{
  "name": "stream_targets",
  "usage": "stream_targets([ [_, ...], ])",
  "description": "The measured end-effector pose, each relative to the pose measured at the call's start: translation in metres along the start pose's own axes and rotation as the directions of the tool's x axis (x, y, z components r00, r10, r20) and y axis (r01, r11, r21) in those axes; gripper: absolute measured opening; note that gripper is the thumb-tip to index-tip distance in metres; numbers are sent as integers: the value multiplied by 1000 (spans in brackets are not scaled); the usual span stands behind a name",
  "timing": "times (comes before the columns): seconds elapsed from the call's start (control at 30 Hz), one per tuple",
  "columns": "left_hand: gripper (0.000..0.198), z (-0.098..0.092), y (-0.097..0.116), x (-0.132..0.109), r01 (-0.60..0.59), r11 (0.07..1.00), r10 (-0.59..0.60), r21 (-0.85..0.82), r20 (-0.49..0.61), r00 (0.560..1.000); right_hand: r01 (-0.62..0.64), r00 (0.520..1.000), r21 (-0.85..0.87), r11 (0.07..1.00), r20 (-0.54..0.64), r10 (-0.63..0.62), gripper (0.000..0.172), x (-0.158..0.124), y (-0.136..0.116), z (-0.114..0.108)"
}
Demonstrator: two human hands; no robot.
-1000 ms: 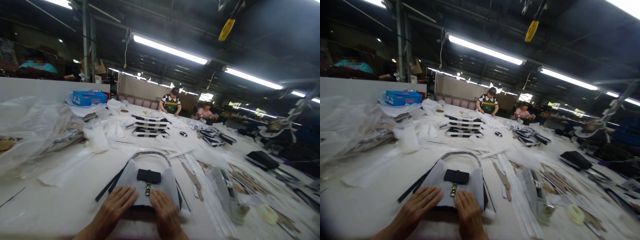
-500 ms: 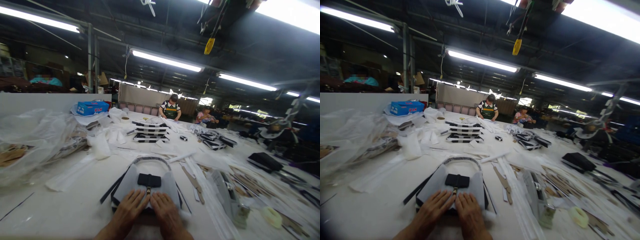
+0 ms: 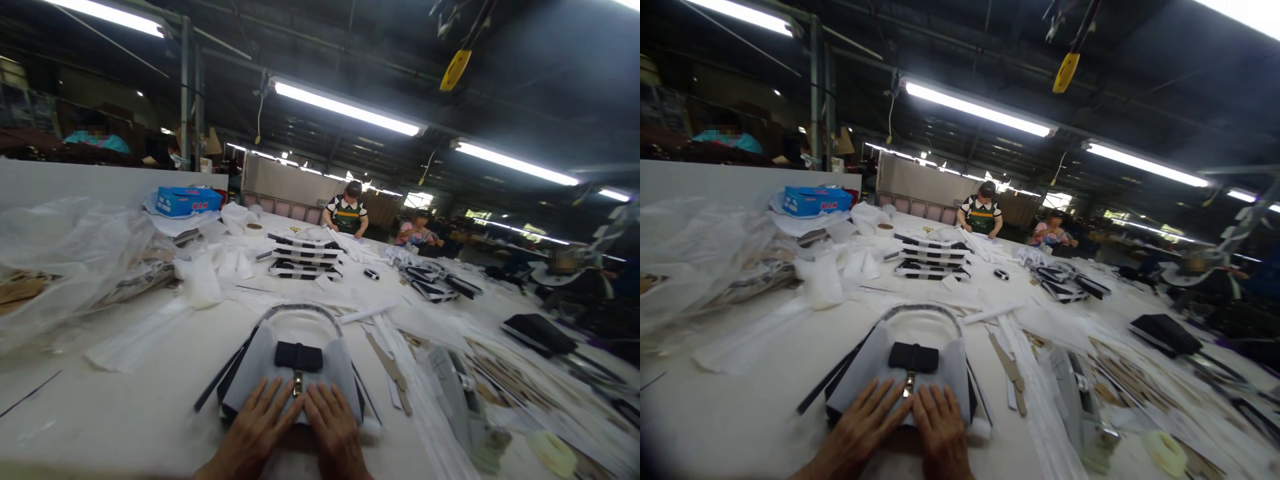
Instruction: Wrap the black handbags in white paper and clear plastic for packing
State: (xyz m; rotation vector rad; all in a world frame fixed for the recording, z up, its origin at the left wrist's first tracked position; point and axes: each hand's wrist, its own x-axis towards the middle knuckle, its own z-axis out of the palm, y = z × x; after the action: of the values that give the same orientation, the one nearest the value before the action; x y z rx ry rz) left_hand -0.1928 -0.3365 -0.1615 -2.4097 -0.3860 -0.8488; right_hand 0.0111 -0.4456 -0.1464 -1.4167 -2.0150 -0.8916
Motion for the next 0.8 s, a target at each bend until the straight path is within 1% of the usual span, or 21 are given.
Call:
stream_targets([
  [0.03, 57, 2, 0, 0, -4, 1000, 4, -6, 4, 1000, -12, 1000, -7, 1000, -13, 12, 48, 1, 0, -1],
  [0.1, 58, 7, 0, 2, -8, 1000, 8, -23, -11, 1000, -28, 1000, -22, 999, 5, 28, 50, 3, 1, -3],
  [0.17, 57, 5, -2, 6, -9, 999, 8, -47, -27, 1000, -36, 997, -16, 999, 71, 37, 53, 7, 1, -8],
  [0.2, 57, 1, -2, 8, -1, 998, -1, -67, -21, 1000, -43, 993, 1, 999, 114, 42, 54, 10, 0, -13],
  [0.23, 55, -6, -3, 10, -20, 995, 21, -95, 6, 1000, -61, 985, 28, 998, 161, 56, 55, 13, -2, -19],
  [0.33, 55, -30, -6, 16, -3, 985, 31, -173, 157, 987, -163, 947, 120, 979, 297, 122, 57, 21, -6, -41],
  [0.37, 54, -35, -6, 18, -5, 981, 43, -194, 191, 981, -211, 930, 133, 968, 333, 157, 55, 22, -6, -47],
  [0.43, 54, -38, -6, 21, 11, 972, 50, -234, 253, 966, -288, 898, 155, 945, 386, 210, 53, 20, -4, -56],
  [0.5, 51, -36, -6, 22, 20, 964, 58, -266, 279, 958, -345, 888, 174, 922, 379, 261, 48, 14, -5, -66],
  [0.57, 51, -35, -6, 22, 26, 957, 62, -288, 293, 954, -435, 880, 191, 880, 295, 371, 43, 9, -13, -81],
  [0.6, 51, -35, -6, 21, 30, 954, 63, -298, 295, 953, -501, 859, 207, 840, 237, 454, 40, 8, -20, -90],
  [0.63, 52, -35, -6, 20, 34, 950, 61, -309, 295, 954, -584, 812, 234, 778, 177, 556, 37, 6, -27, -99],
  [0.67, 52, -36, -6, 20, 41, 947, 58, -320, 293, 954, -674, 732, 280, 683, 133, 668, 34, 4, -35, -107],
  [0.7, 53, -36, -7, 20, 47, 943, 54, -330, 289, 956, -757, 621, 347, 553, 119, 775, 31, 3, -42, -113],
  [0.73, 53, -36, -7, 20, 52, 940, 48, -337, 283, 958, -815, 489, 428, 390, 147, 860, 29, 1, -48, -117],
  [0.77, 53, -37, -6, 20, 56, 938, 43, -342, 276, 960, -836, 352, 510, 201, 218, 910, 30, 0, -54, -119],
  [0.8, 53, -37, -6, 20, 60, 937, 37, -344, 268, 963, -816, 228, 579, 2, 319, 920, 32, -1, -58, -119],
])
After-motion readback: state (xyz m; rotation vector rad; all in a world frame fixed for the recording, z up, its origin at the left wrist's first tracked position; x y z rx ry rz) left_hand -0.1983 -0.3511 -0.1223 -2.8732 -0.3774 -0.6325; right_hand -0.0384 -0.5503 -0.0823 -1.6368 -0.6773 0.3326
